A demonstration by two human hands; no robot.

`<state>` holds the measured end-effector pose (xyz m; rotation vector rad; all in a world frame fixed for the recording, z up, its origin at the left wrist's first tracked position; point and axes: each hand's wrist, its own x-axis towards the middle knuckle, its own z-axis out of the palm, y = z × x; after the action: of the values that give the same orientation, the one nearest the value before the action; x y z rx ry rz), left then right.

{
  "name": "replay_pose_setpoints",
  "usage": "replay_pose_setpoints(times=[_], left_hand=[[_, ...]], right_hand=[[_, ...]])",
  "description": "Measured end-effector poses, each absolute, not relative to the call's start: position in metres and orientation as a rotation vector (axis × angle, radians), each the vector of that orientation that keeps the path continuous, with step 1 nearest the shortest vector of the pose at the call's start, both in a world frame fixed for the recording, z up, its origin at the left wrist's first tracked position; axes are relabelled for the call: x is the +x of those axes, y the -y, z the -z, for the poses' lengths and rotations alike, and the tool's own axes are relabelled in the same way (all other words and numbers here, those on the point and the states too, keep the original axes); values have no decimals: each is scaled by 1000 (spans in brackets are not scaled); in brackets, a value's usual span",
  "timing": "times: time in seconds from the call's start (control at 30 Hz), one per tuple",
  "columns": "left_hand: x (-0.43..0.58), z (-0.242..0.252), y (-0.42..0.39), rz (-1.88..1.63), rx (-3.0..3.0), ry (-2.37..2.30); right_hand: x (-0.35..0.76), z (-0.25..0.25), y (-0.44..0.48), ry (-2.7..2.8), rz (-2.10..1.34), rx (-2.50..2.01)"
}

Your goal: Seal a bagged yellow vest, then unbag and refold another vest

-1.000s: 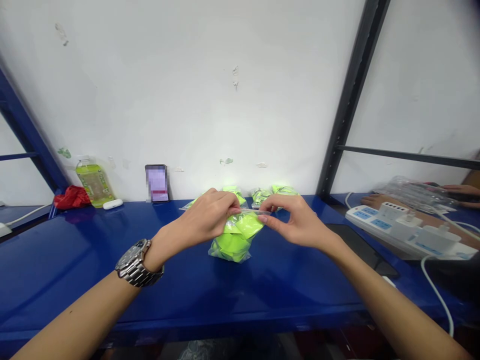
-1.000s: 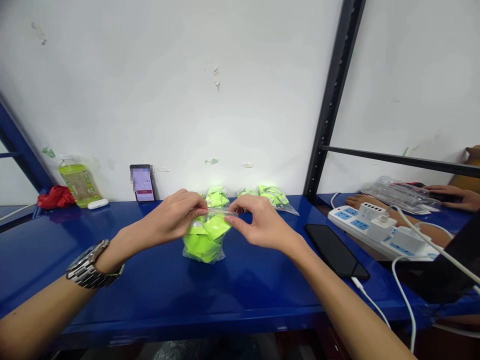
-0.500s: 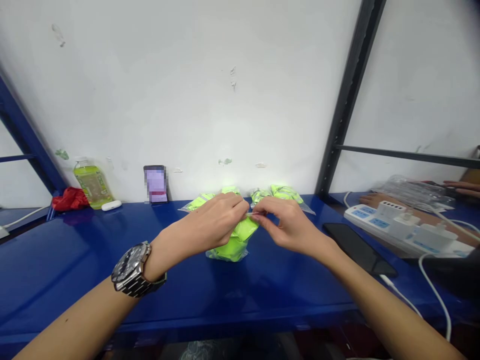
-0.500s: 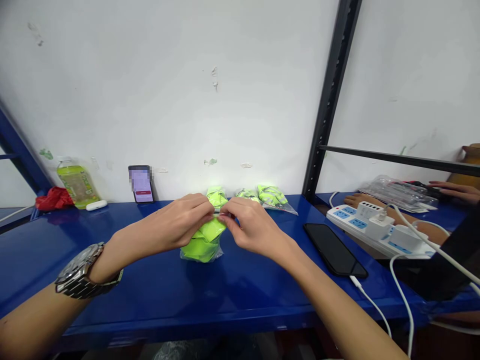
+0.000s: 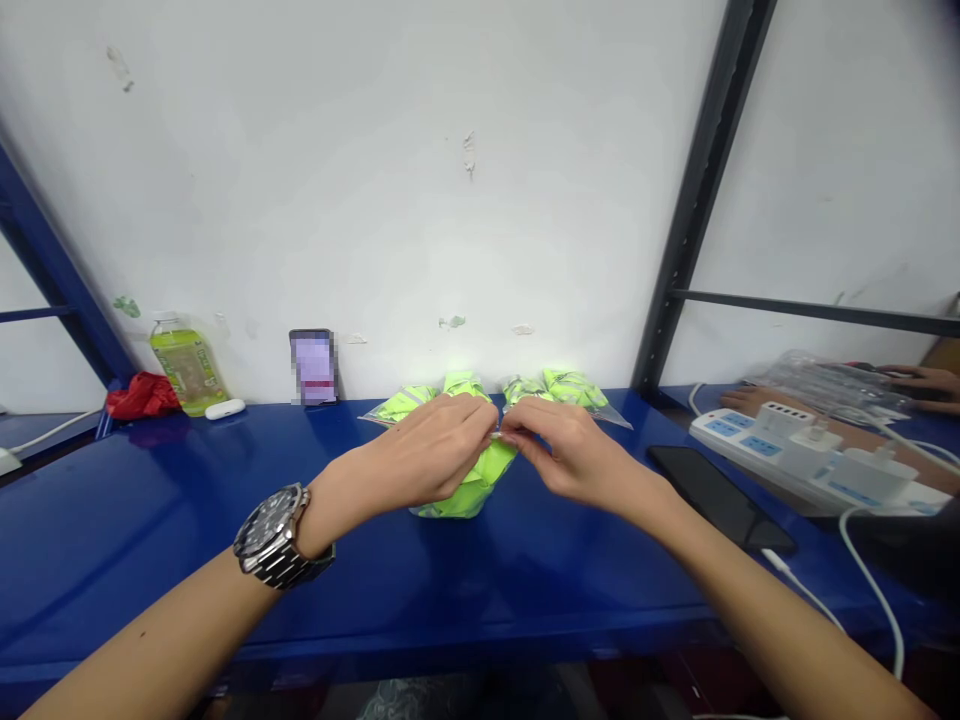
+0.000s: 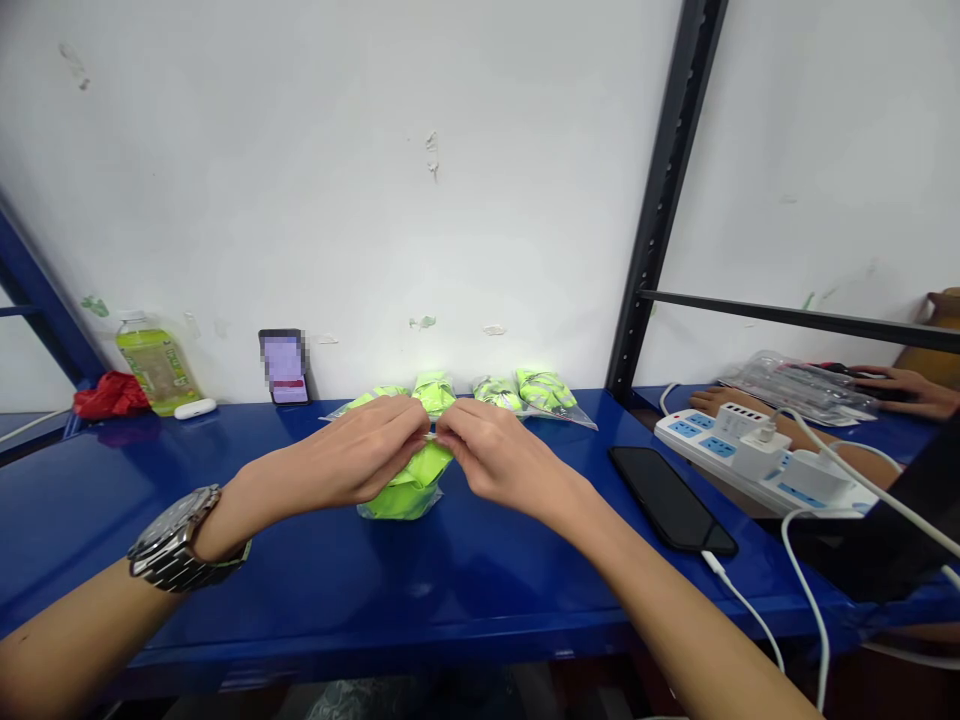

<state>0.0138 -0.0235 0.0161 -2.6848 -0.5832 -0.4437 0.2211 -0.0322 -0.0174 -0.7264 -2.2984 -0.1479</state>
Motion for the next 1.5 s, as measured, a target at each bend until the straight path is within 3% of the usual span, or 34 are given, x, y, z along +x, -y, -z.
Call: replay_pose_setpoints(times=[0.43, 0.7, 1.1, 1.33, 1.5], left_hand=[[12, -22, 20, 534, -2838, 534], [16, -22, 26, 315, -2741, 672], [22, 1, 15, 676, -2498, 570], [25, 12, 13, 890, -2411, 524], [8, 3, 14, 866, -2467, 648]], right_hand=[[219, 23, 29, 2235, 156, -648], [215, 23, 33, 2227, 85, -673], [208, 27, 43, 2138, -36, -770], [182, 35, 34, 1896, 217, -783], [180, 35, 27, 1878, 89, -823]])
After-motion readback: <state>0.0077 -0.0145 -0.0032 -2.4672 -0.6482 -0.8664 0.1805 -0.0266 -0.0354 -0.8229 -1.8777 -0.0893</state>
